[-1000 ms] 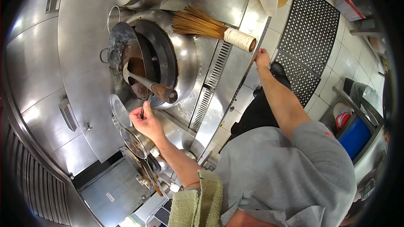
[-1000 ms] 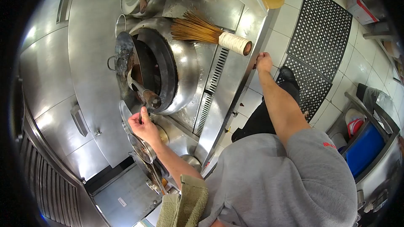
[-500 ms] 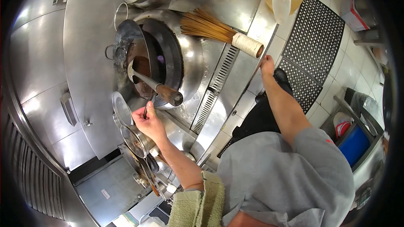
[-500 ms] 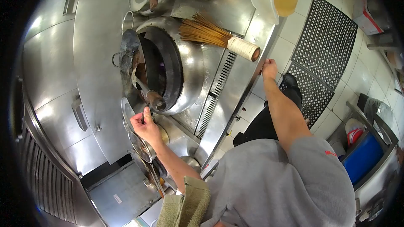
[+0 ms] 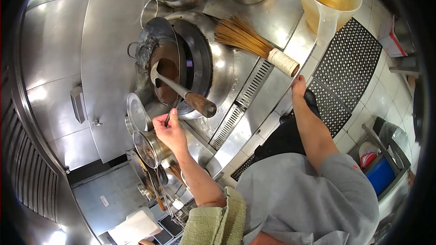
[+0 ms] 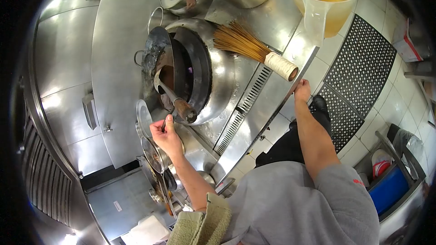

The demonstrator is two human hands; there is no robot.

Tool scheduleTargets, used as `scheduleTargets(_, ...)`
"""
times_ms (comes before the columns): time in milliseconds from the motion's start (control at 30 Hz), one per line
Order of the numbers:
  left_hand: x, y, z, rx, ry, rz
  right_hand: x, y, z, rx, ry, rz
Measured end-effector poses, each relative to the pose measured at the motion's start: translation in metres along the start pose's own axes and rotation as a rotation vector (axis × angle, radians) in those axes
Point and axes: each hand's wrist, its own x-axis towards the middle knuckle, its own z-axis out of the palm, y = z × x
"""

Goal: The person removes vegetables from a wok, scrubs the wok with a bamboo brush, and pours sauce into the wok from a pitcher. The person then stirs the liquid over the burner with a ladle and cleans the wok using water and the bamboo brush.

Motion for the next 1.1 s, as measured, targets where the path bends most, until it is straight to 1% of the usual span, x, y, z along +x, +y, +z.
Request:
scheduleTargets(67, 0.0, 0.002, -0.001, 0.006, 0.002, -0.011, 0.004, 0.008, 0.004, 0.02, -0.002, -0.001)
scheduleTargets(233, -0.001, 0.005, -0.001, -0.045, -0.007, -0.014, -0.004, -0.002, -0.002, 0.087, -0.011, 0.001)
scheduleTargets(333, 0.0, -0.001, 0.0, -0.064, 0.006, 0.008, -0.004, -0.003, -0.004, 0.033, -0.001, 0.001)
scheduleTargets(433, -0.001, 0.003, 0.0, -0.062, -0.005, -0.015, 0.004, 0.003, -0.001, -0.018, 0.011, 0.016)
scheduleTargets(633, 0.001, -0.001, -0.003, -0.032, -0.009, -0.004, 0.006, 0.004, 0.0, 0.096, -0.053, 0.079)
scheduleTargets(700, 0.001, -0.003, -0.003, -0.04, -0.014, -0.006, 0.006, 0.006, 0.002, 0.135, -0.006, 0.013)
scheduleTargets(733, 0.001, -0.003, -0.003, -0.047, -0.017, -0.009, 0.006, 0.007, 0.002, 0.135, -0.005, 0.013)
scheduleTargets(800, 0.0, -0.002, -0.002, -0.057, -0.015, -0.006, 0.004, 0.006, 0.002, 0.057, 0.031, -0.029)
scheduleTargets(933, 0.0, 0.0, -0.002, -0.034, -0.024, -0.008, -0.004, -0.005, -0.004, 0.08, 0.019, -0.047)
scheduleTargets(1033, -0.001, 0.0, -0.001, -0.061, -0.022, -0.017, -0.004, -0.005, -0.004, 0.144, -0.017, 0.005)
scheduleTargets(1100, 0.0, -0.001, -0.001, -0.057, -0.02, -0.004, -0.003, -0.003, -0.003, 0.136, -0.014, -0.029)
